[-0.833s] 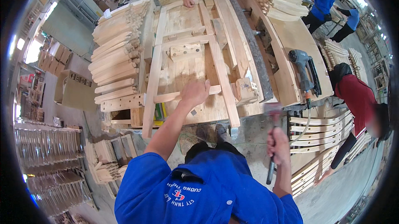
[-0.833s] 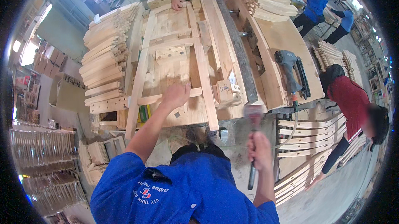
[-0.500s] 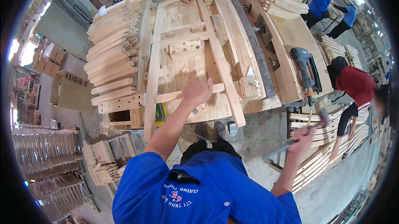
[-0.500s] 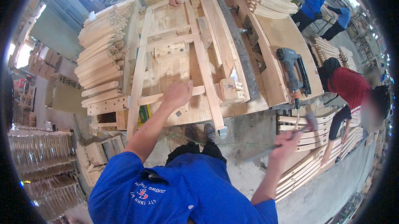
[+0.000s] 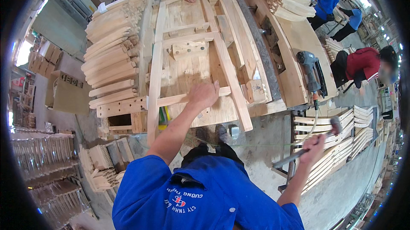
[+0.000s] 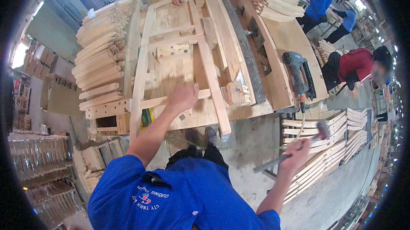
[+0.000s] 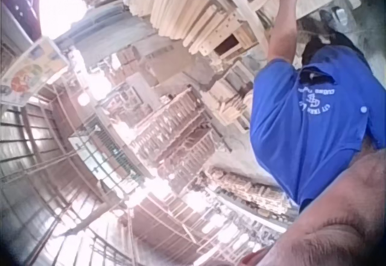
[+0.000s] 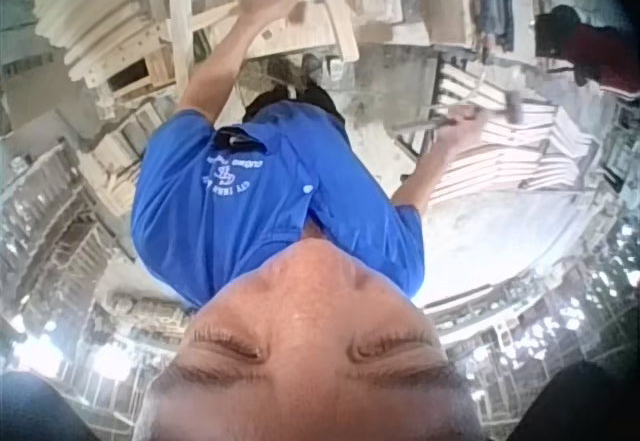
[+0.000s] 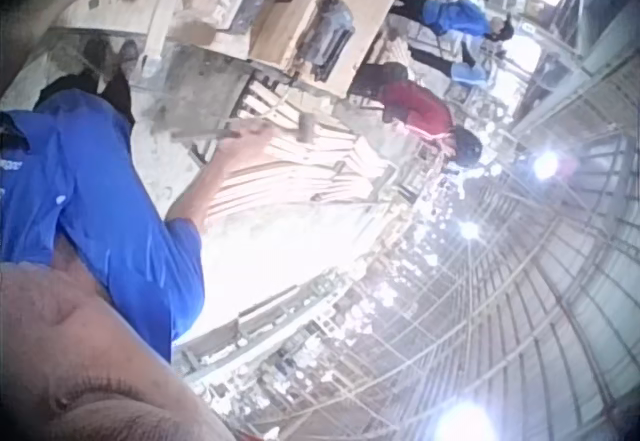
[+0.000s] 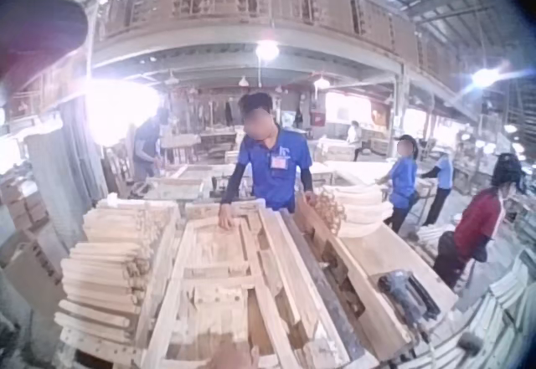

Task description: The person assembles wooden chair frames by inserting slats into pre-drilled holes and securing them with a nail gun. They repeatedly pick up slats, align them, and fasten them to the frame while other workers handle similar tasks nearby.

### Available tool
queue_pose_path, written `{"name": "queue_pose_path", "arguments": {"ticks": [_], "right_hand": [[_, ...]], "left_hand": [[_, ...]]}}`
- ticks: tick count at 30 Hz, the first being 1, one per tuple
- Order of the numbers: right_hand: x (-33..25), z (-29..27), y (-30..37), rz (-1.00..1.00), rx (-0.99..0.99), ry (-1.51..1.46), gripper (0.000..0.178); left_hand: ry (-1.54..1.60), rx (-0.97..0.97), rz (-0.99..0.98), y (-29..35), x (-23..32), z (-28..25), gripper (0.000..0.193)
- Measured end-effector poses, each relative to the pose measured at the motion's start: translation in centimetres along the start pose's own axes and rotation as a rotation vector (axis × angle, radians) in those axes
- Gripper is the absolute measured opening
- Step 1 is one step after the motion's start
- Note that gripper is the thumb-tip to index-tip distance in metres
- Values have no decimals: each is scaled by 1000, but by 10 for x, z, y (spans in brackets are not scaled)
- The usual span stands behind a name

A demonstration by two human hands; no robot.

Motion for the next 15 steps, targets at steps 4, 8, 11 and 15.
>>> {"name": "queue_pose_path", "arguments": {"ticks": [4,8,11,15], "right_hand": [[53,32,41,338,-190,345,20],[33,35,40,438,-483,364,27],[24,32,21,240,-371,283,26],[106,6,37,14,-670,716,21]], "left_hand": [[18,18,10,-2,-5,6,71],[33,33,-19,-1,-6,0,71],[41,41,-24,6,-11,3,70],[54,14,-14,-2,5,-1,71]]}}
Point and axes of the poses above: each hand's wrist, its own y-axis away from the middle knuckle, its own z-axis out of the palm, x = y × z, the point moved 2 cm from there along -y, towards the middle knuckle, and after that the axes turned 6 degrees about y, right-handed, at the moved point
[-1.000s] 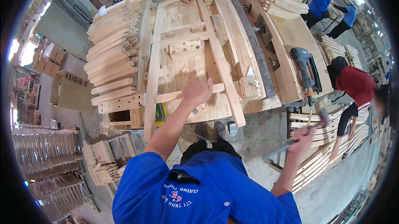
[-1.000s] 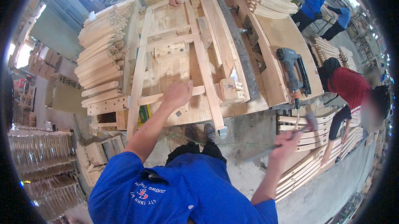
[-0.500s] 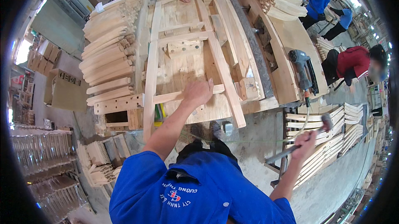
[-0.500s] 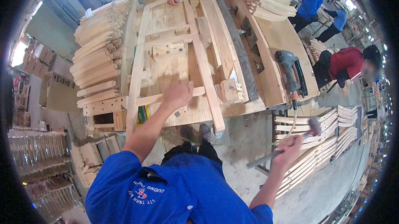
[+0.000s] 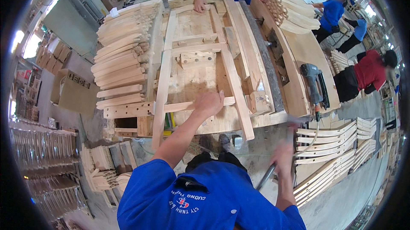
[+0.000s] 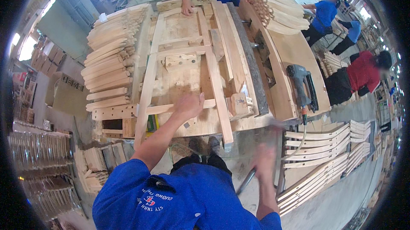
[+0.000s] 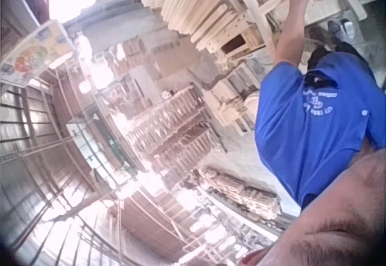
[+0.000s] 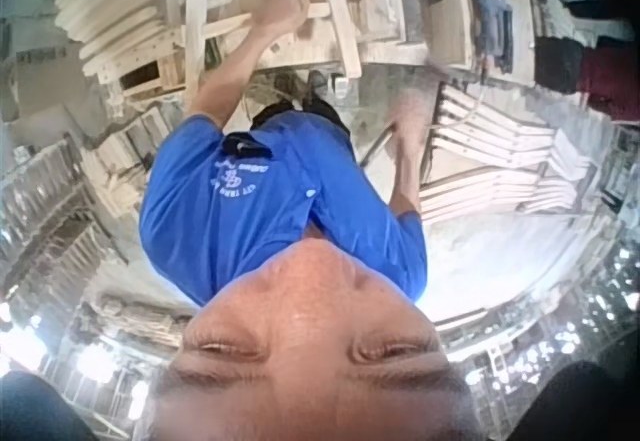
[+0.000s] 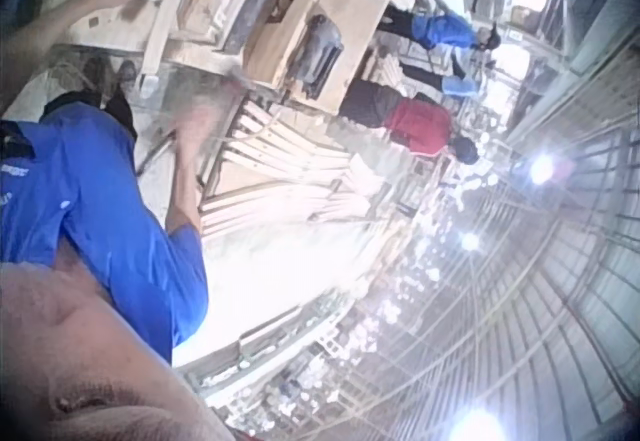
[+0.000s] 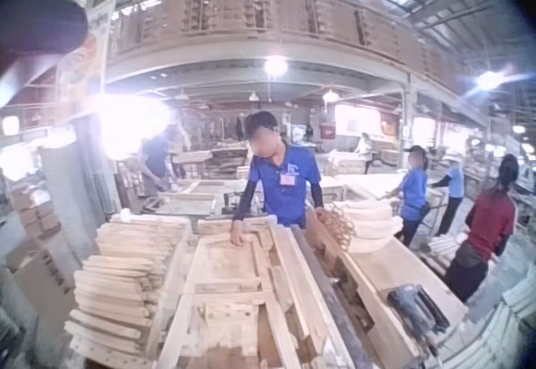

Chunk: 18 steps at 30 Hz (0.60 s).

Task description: The person assembles wooden chair frames by inserting slats into pre-drilled holes and securing them with a nail gun. They repeatedly pick up slats, align them, and fasten them to the frame while other workers handle similar tasks nearby.

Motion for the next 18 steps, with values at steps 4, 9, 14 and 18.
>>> {"name": "queue_pose_path", "arguments": {"ticks": [4,9,14,18], "right_hand": [[-67,-5,-15,391,-232,-264,16],[-51,9,-14,245,-142,-27,14],[-57,-29,-30,255,-317,-64,13],[-95,-61,-62,109,-214,80,16]], "left_hand": [[-51,33,-6,6,-14,-2,72],[3,59,42,-1,-14,9,72],[-29,79,-10,-1,-13,10,72],[-56,73,-38,3,-15,11,71]]}}
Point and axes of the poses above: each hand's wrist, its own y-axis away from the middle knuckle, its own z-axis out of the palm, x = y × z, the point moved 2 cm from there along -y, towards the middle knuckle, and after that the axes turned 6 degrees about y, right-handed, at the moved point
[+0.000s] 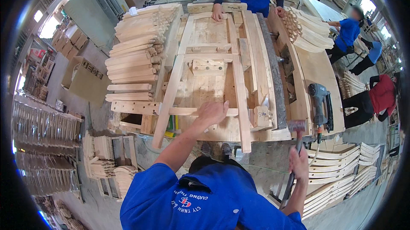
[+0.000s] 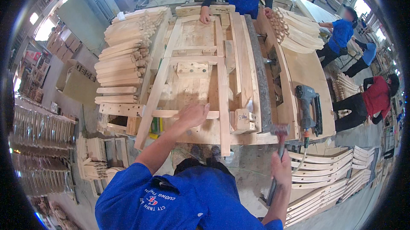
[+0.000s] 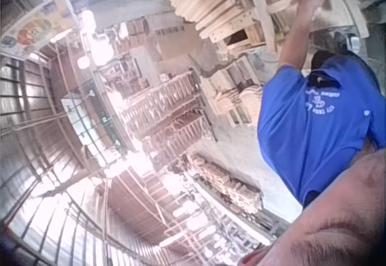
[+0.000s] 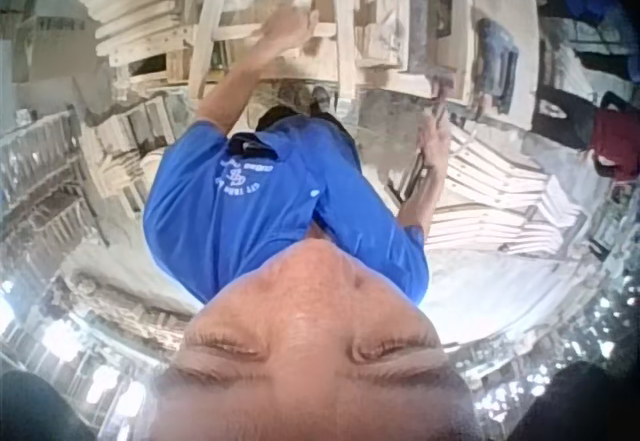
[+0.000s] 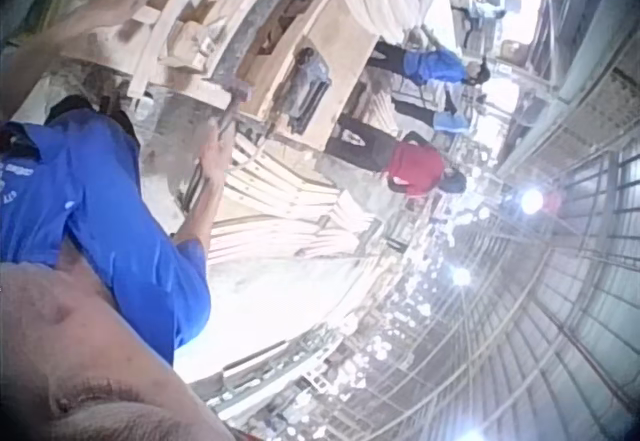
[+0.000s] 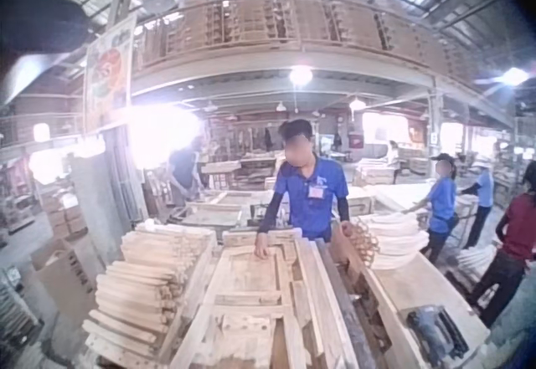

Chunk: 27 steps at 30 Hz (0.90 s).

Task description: The person assembles wooden chair frames by inserting slats into pre-drilled holes and securing them with a nail gun. They repeatedly pick up slats, align them, and fasten them to the frame while other workers handle similar tasks nearby.

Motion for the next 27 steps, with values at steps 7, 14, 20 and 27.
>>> {"name": "queue_pose_path", "arguments": {"ticks": [7,14,20,27], "right_hand": [[-48,4,-122,-412,252,613,29],[-79,59,-259,-489,356,860,32],[-89,104,-338,-507,468,1032,28],[-103,118,-343,-470,524,1277,38]], "left_hand": [[32,-52,-33,6,10,-11,60],[38,-2,53,5,1,-10,61],[124,-79,81,0,3,-16,62],[74,-170,164,-20,-6,-5,67]]}}
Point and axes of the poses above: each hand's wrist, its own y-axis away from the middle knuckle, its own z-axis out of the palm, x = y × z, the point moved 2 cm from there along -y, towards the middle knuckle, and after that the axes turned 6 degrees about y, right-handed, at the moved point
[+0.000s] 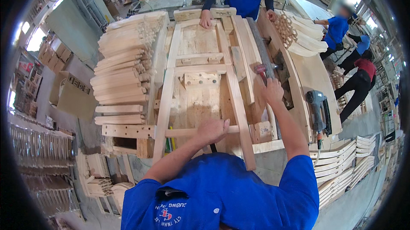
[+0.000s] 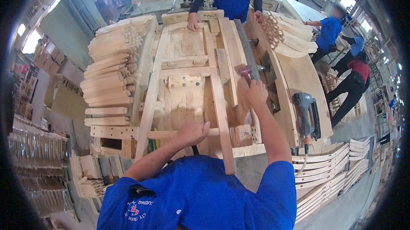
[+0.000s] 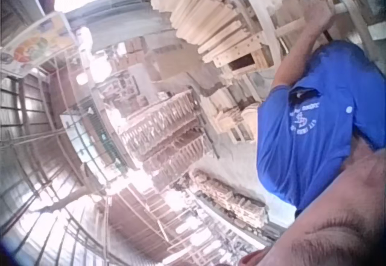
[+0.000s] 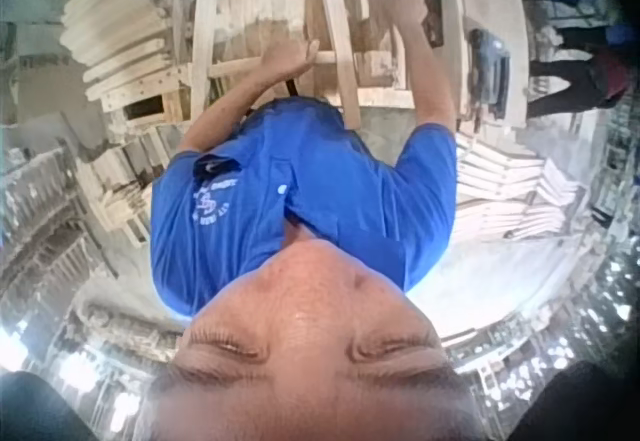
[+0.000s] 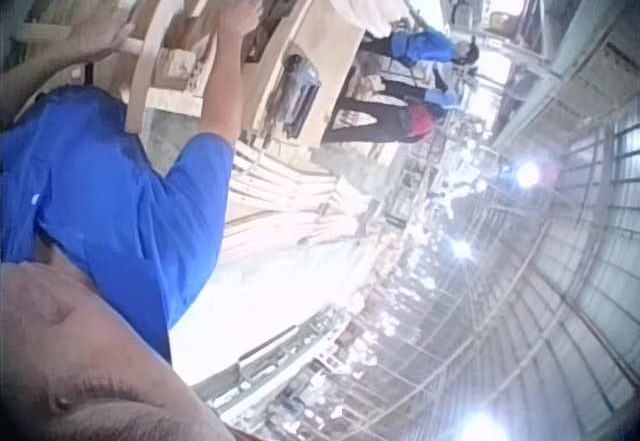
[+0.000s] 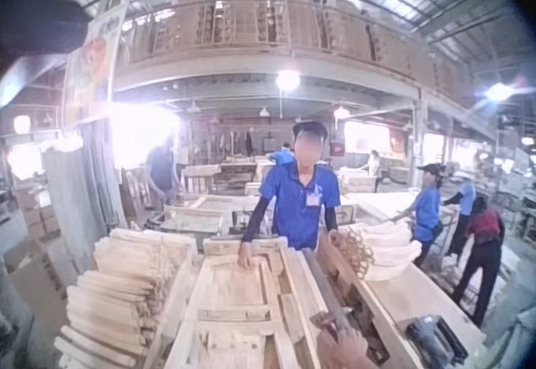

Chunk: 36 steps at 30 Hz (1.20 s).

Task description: The person assembles wooden chair frames by inserting slats into pre-drilled holes and securing them with a nail gun. They repeatedly pick up slats, align them, and fasten them to the frame while other workers handle similar tasks nearby.

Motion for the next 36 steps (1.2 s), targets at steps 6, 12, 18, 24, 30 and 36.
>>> {"name": "queue_pose_path", "arguments": {"ticks": [6,12,18,24,30,36], "right_hand": [[51,-54,33,17,202,-157,43],[168,-101,96,444,234,120,64],[186,-71,88,467,-129,211,70],[204,-126,58,376,-172,13,46],[79,-184,-12,382,-250,-973,34],[-57,-135,-90,204,-706,-1164,35]], "left_hand": [[-5,-246,108,-30,-22,-12,60],[9,-270,146,-62,-16,-43,48],[99,-216,209,-96,-19,-43,40],[360,-118,94,-110,-38,-79,39],[635,105,161,-149,-18,-66,49],[947,143,62,-198,5,-48,64]]}}
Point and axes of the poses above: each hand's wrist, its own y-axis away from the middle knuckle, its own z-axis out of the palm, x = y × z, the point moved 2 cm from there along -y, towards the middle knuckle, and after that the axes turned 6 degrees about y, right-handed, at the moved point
